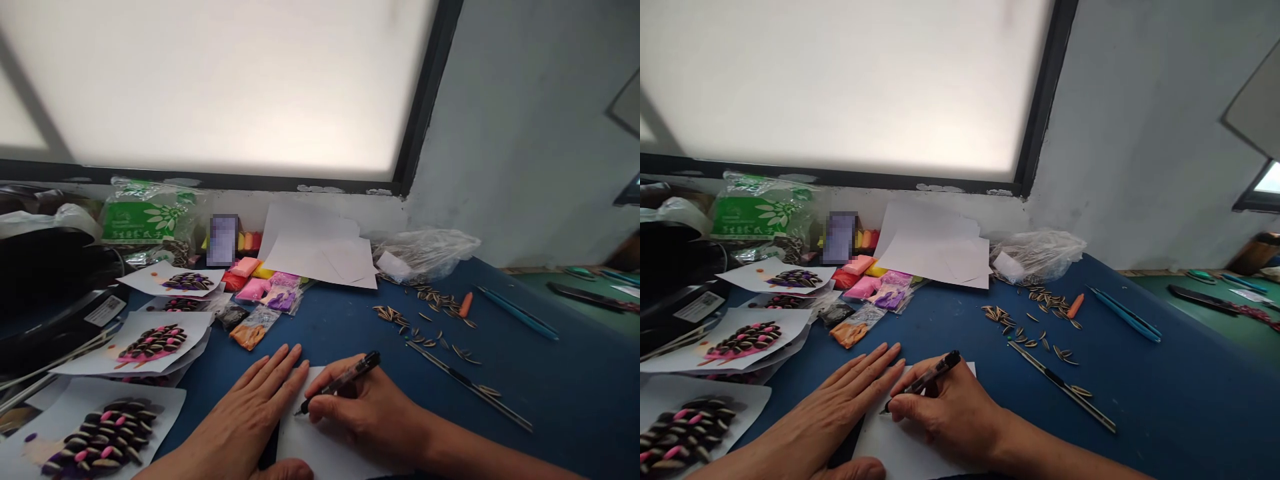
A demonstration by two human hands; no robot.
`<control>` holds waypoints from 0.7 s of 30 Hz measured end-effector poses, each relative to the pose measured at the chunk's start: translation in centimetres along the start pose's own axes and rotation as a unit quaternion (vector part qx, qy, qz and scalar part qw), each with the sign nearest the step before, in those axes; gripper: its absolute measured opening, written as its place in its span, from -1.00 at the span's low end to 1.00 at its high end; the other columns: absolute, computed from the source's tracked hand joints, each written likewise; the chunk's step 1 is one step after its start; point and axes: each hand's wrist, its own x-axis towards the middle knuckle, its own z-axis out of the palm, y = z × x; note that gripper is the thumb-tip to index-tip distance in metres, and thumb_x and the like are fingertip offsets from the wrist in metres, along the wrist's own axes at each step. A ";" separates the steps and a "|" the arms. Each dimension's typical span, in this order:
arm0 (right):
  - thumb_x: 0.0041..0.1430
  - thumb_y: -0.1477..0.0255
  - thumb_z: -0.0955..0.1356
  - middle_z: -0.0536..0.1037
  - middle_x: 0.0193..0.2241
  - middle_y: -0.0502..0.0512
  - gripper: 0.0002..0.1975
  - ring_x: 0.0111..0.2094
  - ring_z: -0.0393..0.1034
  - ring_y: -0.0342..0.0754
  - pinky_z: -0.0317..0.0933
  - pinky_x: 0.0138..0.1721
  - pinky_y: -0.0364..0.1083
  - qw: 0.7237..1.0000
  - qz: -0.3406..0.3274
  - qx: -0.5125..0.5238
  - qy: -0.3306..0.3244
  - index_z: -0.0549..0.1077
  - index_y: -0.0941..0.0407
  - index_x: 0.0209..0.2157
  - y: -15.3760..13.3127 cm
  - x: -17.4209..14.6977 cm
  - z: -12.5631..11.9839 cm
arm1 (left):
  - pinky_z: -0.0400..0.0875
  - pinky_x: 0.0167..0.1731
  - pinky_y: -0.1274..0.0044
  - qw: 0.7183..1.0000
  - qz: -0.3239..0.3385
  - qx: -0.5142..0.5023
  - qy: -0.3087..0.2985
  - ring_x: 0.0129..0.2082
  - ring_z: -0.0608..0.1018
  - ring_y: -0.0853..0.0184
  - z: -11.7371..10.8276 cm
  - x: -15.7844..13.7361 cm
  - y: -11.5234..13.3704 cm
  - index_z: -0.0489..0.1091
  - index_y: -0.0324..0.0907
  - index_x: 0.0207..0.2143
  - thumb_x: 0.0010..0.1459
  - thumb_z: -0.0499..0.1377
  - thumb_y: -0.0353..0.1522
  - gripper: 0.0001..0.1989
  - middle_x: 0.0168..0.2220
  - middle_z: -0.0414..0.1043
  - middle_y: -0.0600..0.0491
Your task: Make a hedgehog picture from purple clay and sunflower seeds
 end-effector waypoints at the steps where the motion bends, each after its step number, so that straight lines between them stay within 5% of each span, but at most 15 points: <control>1: 0.01 0.44 0.44 0.52 -0.51 -0.03 -0.94 -0.58 0.28 -0.20 0.16 -0.60 -0.23 1.000 -0.001 0.006 0.001 0.56 0.14 -0.44 0.0 0.0 0.1 | 0.06 0.28 0.23 1.000 -0.001 0.000 0.001 0.34 0.10 0.05 0.0 0.0 0.0 -0.06 0.07 0.34 0.19 0.13 0.08 -0.22 0.35 -0.12 -0.01; 17: 0.05 0.45 0.42 0.44 -0.59 -0.08 -0.92 -0.60 0.24 -0.21 0.13 -0.58 -0.22 0.999 0.008 0.035 -0.029 0.55 0.16 -0.37 0.2 0.4 -0.1 | 0.03 0.29 0.22 0.999 -0.031 0.006 -0.030 0.34 0.09 0.03 -0.8 0.5 0.8 0.04 -0.05 0.34 0.19 0.07 0.12 -0.21 0.36 -0.13 -0.04; 21: 0.07 0.48 0.41 0.45 -0.56 -0.07 -0.95 -0.52 0.28 -0.21 0.15 -0.52 -0.25 0.999 -0.018 0.025 -0.039 0.55 0.18 -0.40 0.0 0.1 0.1 | 0.05 0.28 0.20 0.996 -0.027 0.016 -0.078 0.34 0.09 -0.02 -0.7 1.5 0.5 0.09 -0.21 0.32 0.17 0.08 0.13 -0.15 0.35 -0.11 -0.14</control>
